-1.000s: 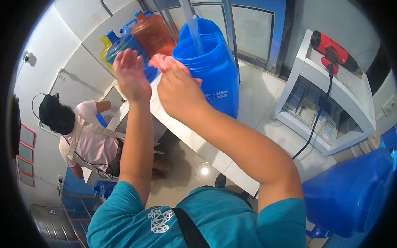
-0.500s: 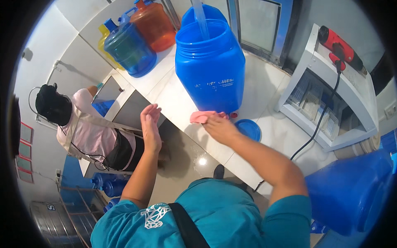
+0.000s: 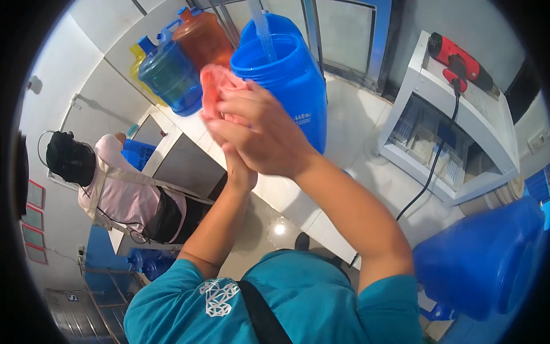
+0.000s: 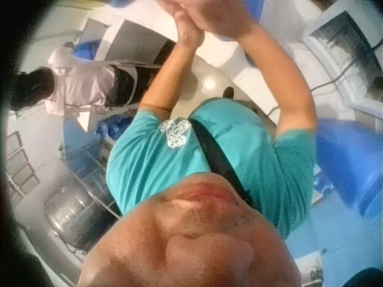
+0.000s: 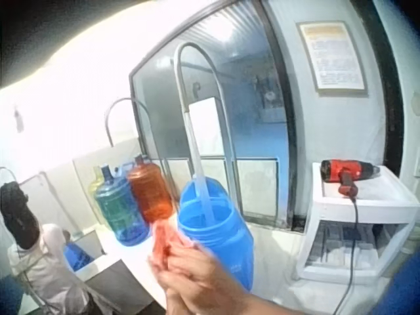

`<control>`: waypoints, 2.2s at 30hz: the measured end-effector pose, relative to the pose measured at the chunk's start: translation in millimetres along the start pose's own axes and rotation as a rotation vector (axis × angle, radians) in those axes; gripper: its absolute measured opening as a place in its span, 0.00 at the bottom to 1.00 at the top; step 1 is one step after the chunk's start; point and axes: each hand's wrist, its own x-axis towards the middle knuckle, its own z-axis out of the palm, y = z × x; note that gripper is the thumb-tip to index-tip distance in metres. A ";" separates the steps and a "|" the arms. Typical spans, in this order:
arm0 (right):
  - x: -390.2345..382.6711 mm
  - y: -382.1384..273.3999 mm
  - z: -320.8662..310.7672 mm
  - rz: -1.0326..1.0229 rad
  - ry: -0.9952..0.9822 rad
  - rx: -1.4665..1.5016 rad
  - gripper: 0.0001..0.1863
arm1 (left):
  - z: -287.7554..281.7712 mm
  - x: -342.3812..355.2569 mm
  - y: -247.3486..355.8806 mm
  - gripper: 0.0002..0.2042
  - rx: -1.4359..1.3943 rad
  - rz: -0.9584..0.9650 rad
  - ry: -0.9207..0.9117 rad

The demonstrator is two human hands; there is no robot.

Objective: The person prepares blue water containers by applying stickers to the spouts and using a heat gun to seal them. They then fill a container with water from a tube, wipe the exterior with a cloth, and secure the cap before applying a larger label to the top.

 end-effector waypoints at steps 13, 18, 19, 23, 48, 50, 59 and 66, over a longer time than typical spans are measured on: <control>-90.7 67.9 7.6 0.616 0.454 0.010 0.43 | -48.4 29.5 -128.5 0.25 -0.369 -1.076 0.354; -93.2 69.2 2.6 0.609 0.440 -0.032 0.44 | -23.8 -105.8 -93.0 0.45 -0.056 -0.872 0.150; -94.8 72.2 4.0 0.609 0.444 -0.017 0.44 | -25.2 -101.4 -82.8 0.44 -0.017 -0.791 0.124; -93.0 73.6 5.9 0.578 0.445 -0.033 0.44 | -45.5 -17.2 -73.4 0.40 -0.104 -0.465 0.029; -96.3 68.9 0.5 0.647 0.383 0.016 0.47 | -44.5 105.0 -104.3 0.26 -0.080 -0.387 -0.149; -91.5 67.9 5.4 0.632 0.378 0.034 0.47 | -50.6 73.2 -92.6 0.22 -0.120 -0.270 -0.100; -92.8 64.8 1.2 0.674 0.385 0.004 0.45 | -3.8 54.1 2.8 0.12 0.663 0.433 -0.147; -92.3 59.4 4.3 0.697 0.401 0.044 0.45 | -20.3 33.8 -70.7 0.19 -0.078 -0.241 0.147</control>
